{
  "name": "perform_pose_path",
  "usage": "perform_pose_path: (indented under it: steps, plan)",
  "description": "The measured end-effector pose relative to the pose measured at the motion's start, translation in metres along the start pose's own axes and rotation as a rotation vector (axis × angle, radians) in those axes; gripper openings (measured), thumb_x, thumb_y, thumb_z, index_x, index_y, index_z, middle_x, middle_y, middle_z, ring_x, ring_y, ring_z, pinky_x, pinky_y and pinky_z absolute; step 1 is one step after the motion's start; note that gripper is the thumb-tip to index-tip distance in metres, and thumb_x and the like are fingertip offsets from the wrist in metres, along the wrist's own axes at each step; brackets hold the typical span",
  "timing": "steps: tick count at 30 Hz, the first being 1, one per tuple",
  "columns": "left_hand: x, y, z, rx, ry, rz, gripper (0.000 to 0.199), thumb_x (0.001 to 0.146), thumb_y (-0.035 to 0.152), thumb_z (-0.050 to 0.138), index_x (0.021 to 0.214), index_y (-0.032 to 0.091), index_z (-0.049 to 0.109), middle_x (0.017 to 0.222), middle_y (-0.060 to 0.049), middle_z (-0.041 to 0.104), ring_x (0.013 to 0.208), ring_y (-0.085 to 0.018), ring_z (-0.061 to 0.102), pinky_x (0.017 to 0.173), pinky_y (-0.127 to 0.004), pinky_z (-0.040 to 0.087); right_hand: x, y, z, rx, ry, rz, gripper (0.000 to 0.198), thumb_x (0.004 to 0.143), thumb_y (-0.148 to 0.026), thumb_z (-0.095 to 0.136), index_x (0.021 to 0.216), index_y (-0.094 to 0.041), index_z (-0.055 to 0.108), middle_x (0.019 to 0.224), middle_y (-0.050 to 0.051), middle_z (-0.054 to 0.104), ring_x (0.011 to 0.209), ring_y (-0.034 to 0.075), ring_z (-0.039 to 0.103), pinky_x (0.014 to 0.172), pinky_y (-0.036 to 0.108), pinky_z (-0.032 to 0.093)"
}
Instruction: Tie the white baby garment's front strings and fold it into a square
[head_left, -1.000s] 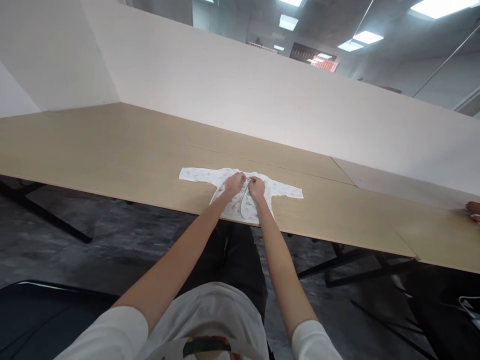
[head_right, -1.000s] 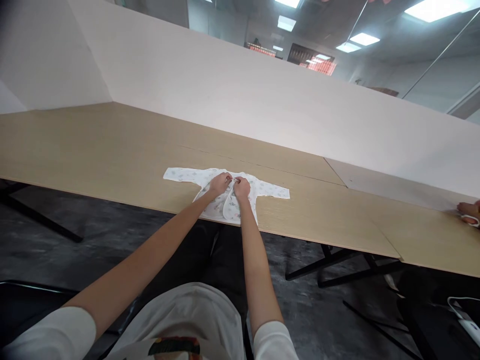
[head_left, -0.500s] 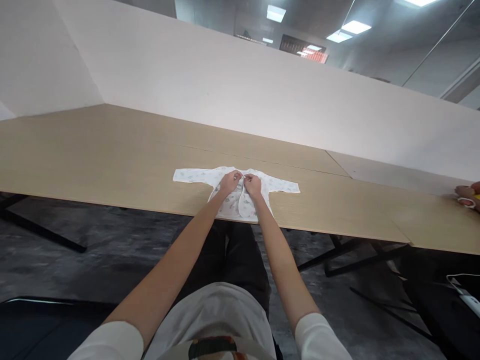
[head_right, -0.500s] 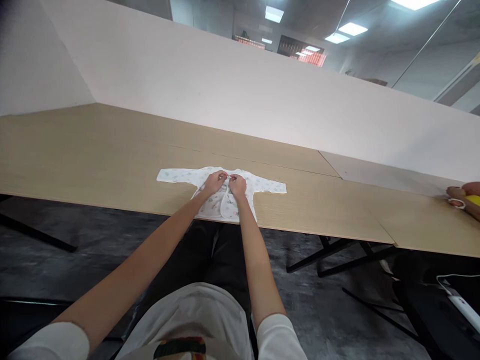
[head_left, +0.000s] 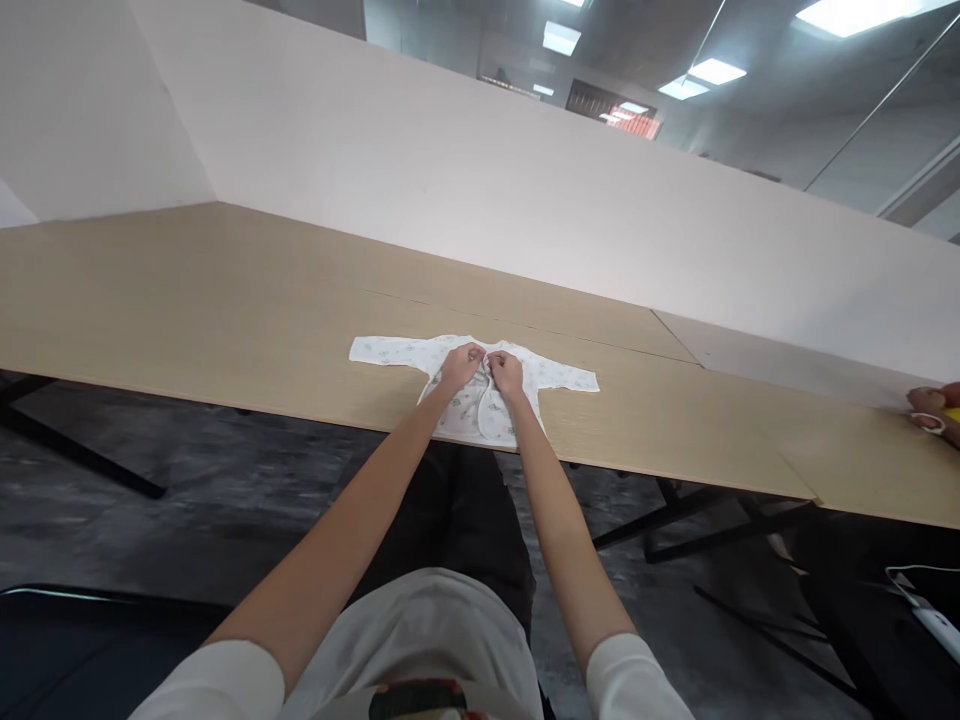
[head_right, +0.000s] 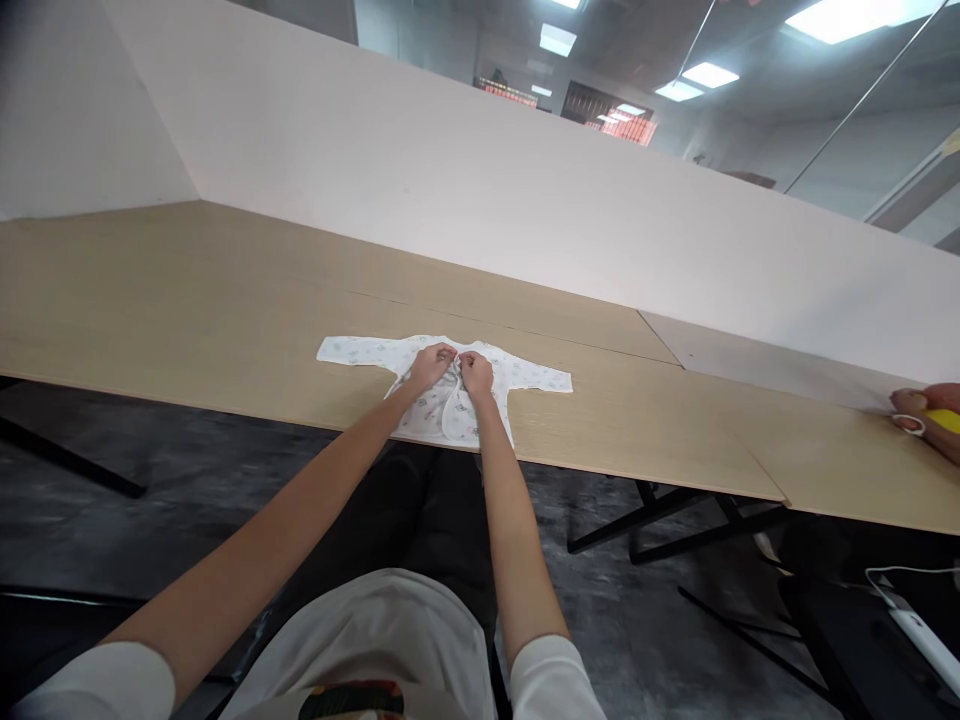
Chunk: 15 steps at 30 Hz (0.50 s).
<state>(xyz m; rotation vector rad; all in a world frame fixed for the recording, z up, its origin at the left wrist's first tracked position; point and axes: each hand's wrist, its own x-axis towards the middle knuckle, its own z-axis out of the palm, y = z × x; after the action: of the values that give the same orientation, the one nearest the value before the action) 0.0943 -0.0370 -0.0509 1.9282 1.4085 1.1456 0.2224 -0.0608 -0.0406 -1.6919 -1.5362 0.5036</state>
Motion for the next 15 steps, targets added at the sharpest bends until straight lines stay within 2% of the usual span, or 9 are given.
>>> perform_pose_path:
  steps: [4, 8, 15]
  plan:
    - [-0.0018, 0.0037, -0.002, -0.021, -0.004, -0.018, 0.025, 0.086, 0.032, 0.053, 0.096, 0.019, 0.072, 0.099, -0.006, 0.075, 0.094, -0.019, 0.067, 0.088, -0.03, 0.051, -0.002, -0.002, -0.0005, -0.018, -0.005, 0.025, 0.017, 0.084, -0.028, 0.056, 0.094, -0.021, 0.069, 0.077, 0.0, 0.071, 0.076, 0.015, 0.065, 0.073, 0.023, 0.047]
    - [-0.0023, 0.005, -0.0024, -0.008, -0.036, -0.015, 0.021, 0.083, 0.029, 0.056, 0.095, 0.02, 0.071, 0.097, -0.005, 0.075, 0.092, -0.019, 0.067, 0.086, -0.029, 0.051, -0.002, -0.0008, 0.0005, -0.017, -0.006, 0.024, 0.016, 0.084, -0.029, 0.056, 0.092, -0.021, 0.068, 0.074, -0.001, 0.069, 0.074, 0.014, 0.063, 0.072, 0.023, 0.046]
    - [-0.002, 0.0074, -0.0011, 0.11, -0.057, -0.05, 0.024, 0.09, 0.027, 0.048, 0.1, 0.019, 0.068, 0.104, -0.007, 0.073, 0.097, -0.02, 0.065, 0.086, -0.029, 0.048, 0.0049, 0.0051, 0.0038, 0.014, 0.007, 0.018, 0.016, 0.08, -0.03, 0.055, 0.082, -0.02, 0.068, 0.066, -0.002, 0.064, 0.069, 0.015, 0.06, 0.07, 0.024, 0.045]
